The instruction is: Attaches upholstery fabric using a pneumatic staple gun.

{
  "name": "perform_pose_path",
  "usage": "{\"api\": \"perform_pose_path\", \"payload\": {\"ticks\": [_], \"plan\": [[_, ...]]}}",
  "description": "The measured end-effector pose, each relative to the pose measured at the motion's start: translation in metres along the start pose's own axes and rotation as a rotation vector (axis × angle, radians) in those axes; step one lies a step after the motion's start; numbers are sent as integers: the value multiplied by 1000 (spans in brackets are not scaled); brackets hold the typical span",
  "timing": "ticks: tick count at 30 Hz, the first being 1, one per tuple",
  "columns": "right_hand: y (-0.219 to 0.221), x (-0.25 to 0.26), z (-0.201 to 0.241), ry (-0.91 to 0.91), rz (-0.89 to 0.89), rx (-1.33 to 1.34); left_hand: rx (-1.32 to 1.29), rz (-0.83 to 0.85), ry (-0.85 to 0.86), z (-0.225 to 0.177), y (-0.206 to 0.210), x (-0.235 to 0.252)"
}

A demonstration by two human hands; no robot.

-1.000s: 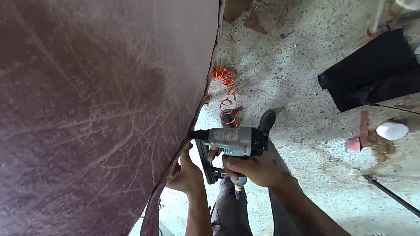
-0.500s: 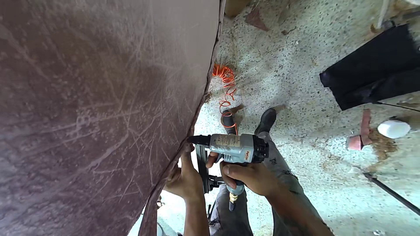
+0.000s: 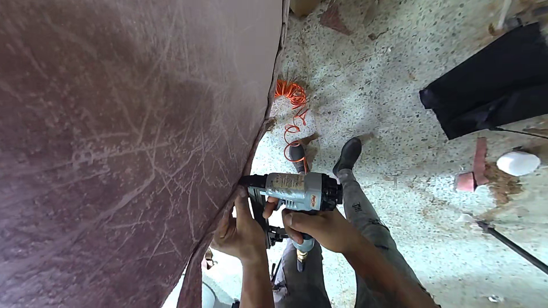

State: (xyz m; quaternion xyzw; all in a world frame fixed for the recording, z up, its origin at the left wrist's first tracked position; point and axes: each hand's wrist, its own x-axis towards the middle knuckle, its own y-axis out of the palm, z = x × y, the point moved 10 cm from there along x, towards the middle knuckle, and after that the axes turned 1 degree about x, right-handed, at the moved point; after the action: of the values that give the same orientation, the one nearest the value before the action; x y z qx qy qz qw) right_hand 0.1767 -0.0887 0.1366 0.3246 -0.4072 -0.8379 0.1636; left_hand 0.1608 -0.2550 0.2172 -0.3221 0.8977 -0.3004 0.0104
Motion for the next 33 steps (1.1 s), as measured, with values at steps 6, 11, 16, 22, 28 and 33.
{"api": "perform_pose_path", "payload": {"ticks": [6,11,16,22,28,33], "plan": [[-1,-2,-2,-15,29,85,-29,-48,-53,6,-2,7],[-5,-6,-6,-14,17,78,90,-52,10,1,-2,7],[-5,-6,-5,-19,24,80,120,-96,-15,2,-4,6],[-5,-5,-1,-9,20,68,149,-26,10,1,2,7],[-7,-6,2,-13,24,53,156,-60,22,-5,5,8],[-8,-2,0,49,37,25,167,-130,35,-2,0,7]]}}
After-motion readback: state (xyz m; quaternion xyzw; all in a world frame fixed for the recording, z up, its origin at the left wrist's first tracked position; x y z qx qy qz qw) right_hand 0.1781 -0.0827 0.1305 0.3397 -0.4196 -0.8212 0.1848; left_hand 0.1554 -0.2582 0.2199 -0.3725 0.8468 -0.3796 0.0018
